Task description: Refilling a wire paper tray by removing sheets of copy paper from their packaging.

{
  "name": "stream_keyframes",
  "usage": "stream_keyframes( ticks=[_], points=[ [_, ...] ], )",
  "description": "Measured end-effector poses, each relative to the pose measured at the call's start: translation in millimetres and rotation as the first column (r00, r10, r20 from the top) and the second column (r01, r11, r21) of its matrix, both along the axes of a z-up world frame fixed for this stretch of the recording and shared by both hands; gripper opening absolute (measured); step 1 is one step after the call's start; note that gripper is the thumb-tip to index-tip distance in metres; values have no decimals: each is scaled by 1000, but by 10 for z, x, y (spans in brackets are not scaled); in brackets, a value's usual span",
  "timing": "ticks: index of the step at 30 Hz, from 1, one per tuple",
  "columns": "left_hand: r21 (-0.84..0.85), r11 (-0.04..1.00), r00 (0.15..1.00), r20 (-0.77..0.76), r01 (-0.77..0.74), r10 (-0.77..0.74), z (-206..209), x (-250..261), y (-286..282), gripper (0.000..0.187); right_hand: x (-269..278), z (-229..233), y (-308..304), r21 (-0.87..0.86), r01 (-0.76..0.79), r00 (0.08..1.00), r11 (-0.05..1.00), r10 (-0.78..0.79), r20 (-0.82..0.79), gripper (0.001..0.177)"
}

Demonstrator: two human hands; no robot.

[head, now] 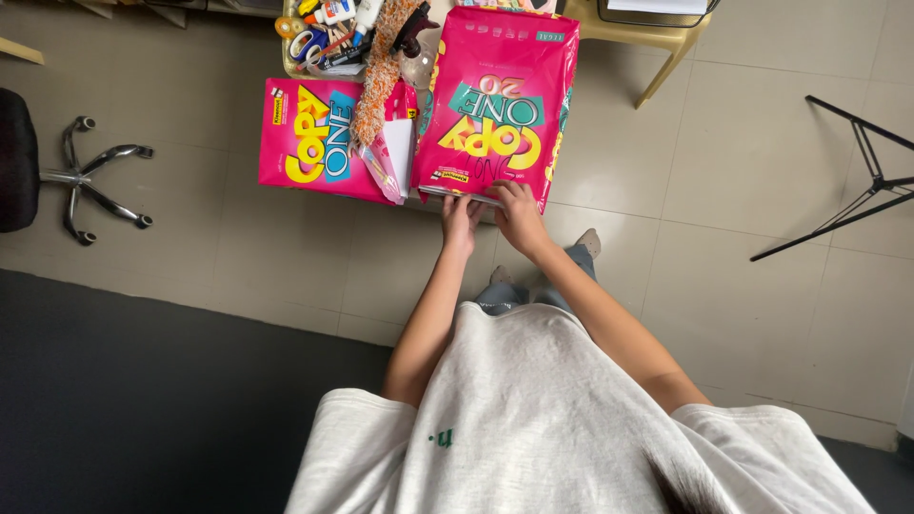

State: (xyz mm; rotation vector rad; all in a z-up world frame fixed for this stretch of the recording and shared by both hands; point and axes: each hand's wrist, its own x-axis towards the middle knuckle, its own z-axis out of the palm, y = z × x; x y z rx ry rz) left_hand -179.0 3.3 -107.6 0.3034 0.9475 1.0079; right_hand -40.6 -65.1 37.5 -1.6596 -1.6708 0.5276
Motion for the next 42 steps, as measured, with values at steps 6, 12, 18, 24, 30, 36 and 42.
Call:
stream_keyframes(
  ticks=[6, 12, 18, 24, 30, 36, 42],
  points=[
    [-11, 1000, 1000, -24, 9, -9, 29, 4, 34, 44, 37, -110, 122, -40, 41, 993, 998, -36, 113, 51],
    [40, 999, 999, -37, 9, -8, 107, 42, 11, 46, 106, -306, 222, -35, 50, 985, 998, -43, 167, 35],
    [62, 996, 996, -73, 58, -53, -5, 0, 31, 41, 128, -197, 233, -60, 16, 992, 998, -9, 128, 23],
    [52, 997, 980, -189, 63, -53, 333, -126, -48, 37, 136, -355, 268, -14, 49, 996, 999, -48, 73, 19],
    [64, 997, 965, -262, 33, -15, 777, -465, -522, 38, 171, -506, 234, -102, 16, 995, 995, -6, 96, 36],
    [150, 987, 913, -393, -49, 105, 1342, -864, -1000, 34, 164, -623, 221, -163, -22, 989, 986, 45, 139, 46],
    [220, 969, 759, -609, -116, 229, 2147, -1010, -1370, 29, 111, -640, 198, -251, -68, 966, 965, 126, 224, 56]
  ],
)
